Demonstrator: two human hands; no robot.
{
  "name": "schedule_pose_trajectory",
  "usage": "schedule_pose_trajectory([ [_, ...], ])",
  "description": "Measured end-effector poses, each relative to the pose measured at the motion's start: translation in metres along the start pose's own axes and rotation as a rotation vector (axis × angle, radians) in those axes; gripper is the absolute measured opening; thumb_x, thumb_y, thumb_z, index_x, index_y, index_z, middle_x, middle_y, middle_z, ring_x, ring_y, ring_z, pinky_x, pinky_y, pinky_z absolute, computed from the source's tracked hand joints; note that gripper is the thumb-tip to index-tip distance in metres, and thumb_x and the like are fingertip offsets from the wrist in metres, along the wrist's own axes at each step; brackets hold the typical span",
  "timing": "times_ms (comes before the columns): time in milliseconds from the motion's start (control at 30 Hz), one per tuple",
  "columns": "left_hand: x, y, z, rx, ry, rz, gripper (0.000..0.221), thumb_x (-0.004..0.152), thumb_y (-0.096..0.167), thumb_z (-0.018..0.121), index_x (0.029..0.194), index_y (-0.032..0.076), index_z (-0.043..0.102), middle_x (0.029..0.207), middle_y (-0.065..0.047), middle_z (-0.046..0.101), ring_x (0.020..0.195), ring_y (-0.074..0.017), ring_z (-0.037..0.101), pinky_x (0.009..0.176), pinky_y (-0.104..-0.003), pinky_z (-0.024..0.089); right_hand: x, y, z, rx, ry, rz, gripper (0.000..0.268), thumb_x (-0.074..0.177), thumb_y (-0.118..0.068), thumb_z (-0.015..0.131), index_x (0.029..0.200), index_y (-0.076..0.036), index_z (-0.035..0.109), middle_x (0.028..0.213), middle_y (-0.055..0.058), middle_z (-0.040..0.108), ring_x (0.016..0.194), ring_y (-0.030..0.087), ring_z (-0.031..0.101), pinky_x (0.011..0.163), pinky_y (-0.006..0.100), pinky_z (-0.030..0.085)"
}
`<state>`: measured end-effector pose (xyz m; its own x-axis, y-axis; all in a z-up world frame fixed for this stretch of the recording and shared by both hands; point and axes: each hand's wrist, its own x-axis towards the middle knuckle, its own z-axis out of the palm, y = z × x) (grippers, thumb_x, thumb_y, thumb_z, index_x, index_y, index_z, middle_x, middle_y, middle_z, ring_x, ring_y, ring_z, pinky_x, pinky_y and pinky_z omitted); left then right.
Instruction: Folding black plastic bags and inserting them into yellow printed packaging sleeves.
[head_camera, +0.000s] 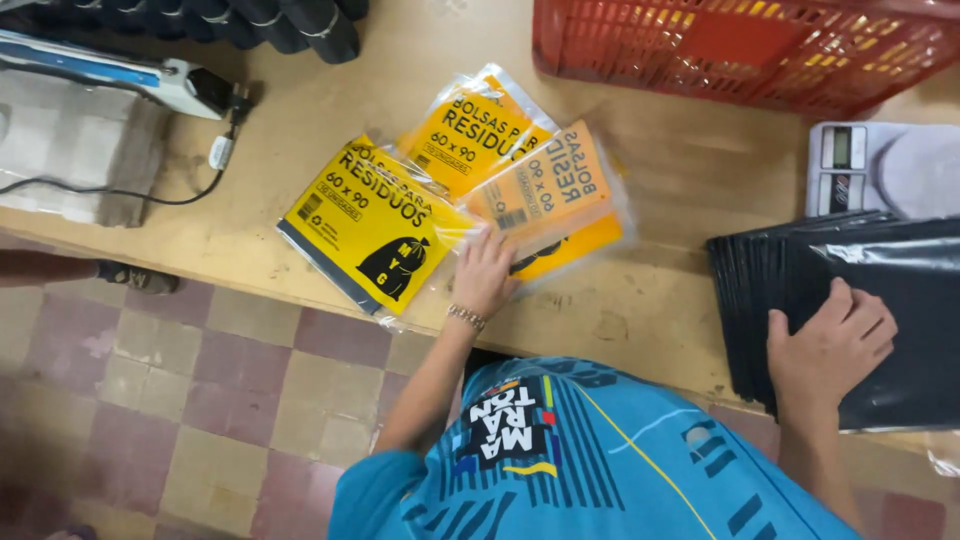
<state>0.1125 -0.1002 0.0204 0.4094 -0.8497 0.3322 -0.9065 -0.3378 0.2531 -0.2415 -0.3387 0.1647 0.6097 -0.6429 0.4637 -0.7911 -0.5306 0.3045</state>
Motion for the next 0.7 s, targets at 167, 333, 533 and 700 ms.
schedule_pose_trajectory([
  [167,0.048,0.007,0.03,0.153,-0.265,-0.212,0.078,0.074,0.062,0.077,0.132,0.016,0.052,0.139,-0.007,0.053,0.128,-0.0312,0.046,0.086,-0.051,0.049,-0.022,0.017,0.018,0.081,0.015,0.022,0.058,0.079,-0.027,0.093,0.125,-0.001,0.07,0.118,0.014,0.062,0.109,0.03,0.057,0.089,0.038,0.05],
  [333,0.066,-0.002,0.054,0.353,-0.12,-0.078,0.013,0.086,0.025,0.064,0.096,0.017,0.062,0.091,-0.001,0.062,0.091,-0.0248,0.06,0.054,-0.039,0.055,-0.031,0.033,0.035,0.123,0.027,-0.006,0.047,0.088,-0.032,0.09,0.125,-0.005,0.076,0.115,0.012,0.063,0.107,0.028,0.057,0.088,0.035,0.052],
  [533,0.127,-0.012,0.0,0.254,-0.386,-0.131,0.034,0.093,0.045,0.049,0.085,0.015,0.061,0.08,-0.003,0.067,0.068,-0.0231,0.065,0.058,-0.038,0.052,-0.032,0.025,0.016,-0.045,0.043,-0.021,0.04,0.09,-0.025,0.075,0.129,-0.015,0.076,0.117,0.004,0.066,0.109,0.024,0.059,0.085,0.033,0.049],
  [700,0.175,-0.079,-0.055,0.002,-0.454,-0.551,0.03,0.095,0.027,0.038,0.097,0.012,0.064,0.098,-0.014,0.071,0.086,-0.0366,0.069,0.071,-0.051,0.053,-0.034,0.02,0.011,-0.262,0.025,-0.02,0.054,0.082,-0.027,0.067,0.136,-0.027,0.073,0.123,-0.003,0.063,0.112,0.019,0.057,0.071,0.031,0.044],
])
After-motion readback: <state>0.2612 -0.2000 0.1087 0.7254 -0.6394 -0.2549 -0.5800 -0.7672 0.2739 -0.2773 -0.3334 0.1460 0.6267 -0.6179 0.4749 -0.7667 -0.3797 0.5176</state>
